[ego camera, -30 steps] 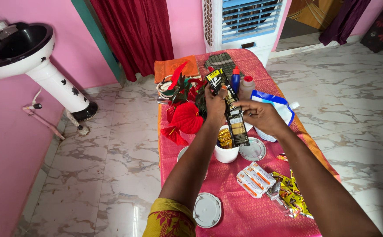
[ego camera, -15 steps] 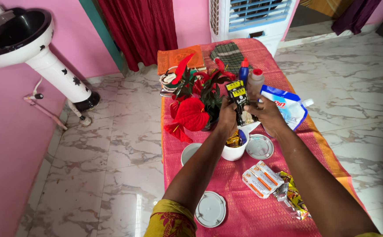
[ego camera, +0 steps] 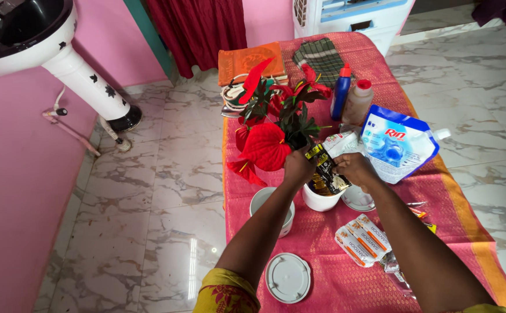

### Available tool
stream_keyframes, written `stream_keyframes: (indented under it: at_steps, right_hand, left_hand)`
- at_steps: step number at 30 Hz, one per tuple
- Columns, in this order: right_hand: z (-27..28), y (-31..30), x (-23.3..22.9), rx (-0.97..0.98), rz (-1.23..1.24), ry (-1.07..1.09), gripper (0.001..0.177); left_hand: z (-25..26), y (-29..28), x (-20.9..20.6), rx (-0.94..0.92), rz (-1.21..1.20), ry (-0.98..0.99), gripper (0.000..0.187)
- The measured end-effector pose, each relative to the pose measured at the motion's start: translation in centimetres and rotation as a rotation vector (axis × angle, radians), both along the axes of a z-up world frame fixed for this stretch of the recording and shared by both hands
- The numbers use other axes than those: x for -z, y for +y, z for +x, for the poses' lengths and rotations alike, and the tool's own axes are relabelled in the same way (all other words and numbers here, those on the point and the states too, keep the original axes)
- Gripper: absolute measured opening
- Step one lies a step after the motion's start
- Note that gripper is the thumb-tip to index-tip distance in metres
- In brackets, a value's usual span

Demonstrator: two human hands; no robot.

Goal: The person places various items, including small packets and a sachet, into two white plastic containers. They then secure the lids on the containers and move them from a table to a high shelf in a bathroom.

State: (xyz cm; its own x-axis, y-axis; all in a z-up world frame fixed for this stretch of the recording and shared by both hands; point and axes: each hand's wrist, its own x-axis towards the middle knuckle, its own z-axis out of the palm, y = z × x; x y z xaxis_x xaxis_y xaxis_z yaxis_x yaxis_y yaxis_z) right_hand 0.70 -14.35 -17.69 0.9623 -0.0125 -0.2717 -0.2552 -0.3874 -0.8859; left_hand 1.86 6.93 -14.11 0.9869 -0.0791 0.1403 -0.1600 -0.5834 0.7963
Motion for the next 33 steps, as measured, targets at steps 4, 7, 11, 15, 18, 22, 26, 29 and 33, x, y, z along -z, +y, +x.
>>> stream_keyframes:
  at_steps: [4,7,11,15,18,22,26,29,33]
  right_hand:
    - [-0.2,1.4,-0.6,-0.059,-0.337,-0.054,0.038]
    - [-0.6,3.0,-2.6,-0.132,-0.634,-0.086,0.039]
    - [-1.2,5.1,-5.0,-0.150,-0.905,0.063,0.031]
    - [-1.2,5.5,-3.9,-0.272,-1.136,-0.037,0.024]
    - [-0.3,4.9,-1.3,-0.234,-1.108,-0.151,0.019]
    - [-1.1,5.1,-1.4,-0.167,-0.914,-0.295,0.026]
    - [-3.3,6.5,-5.8,-0.251,-0.865,-0.241,0.076]
    - [-4.5,6.0,-6.4,-0.242,-0.681,-0.483,0.085]
    - [-3.8,5.0,-3.7,-0.262,-0.695,-0.481,0.063]
  left_hand:
    - [-0.1,0.9,1.4,-0.034,0.170,0.000,0.032]
    - [0.2,0.6,2.4,-0.014,0.277,0.005,0.027]
    - [0.6,-0.1,5.0,0.091,0.376,-0.274,0.015]
    - [0.8,-1.6,6.6,0.067,0.413,-0.293,0.019]
    - [1.1,-2.6,7.1,0.247,0.859,-0.475,0.020]
    - [1.9,-2.9,8.3,0.284,0.902,-0.493,0.017]
    - [2.3,-0.8,8.7,0.193,0.364,-0.243,0.023]
    - [1.3,-0.7,8.4,0.110,0.259,-0.209,0.020]
    - [0.6,-1.0,6.7,0.381,0.707,-0.461,0.018]
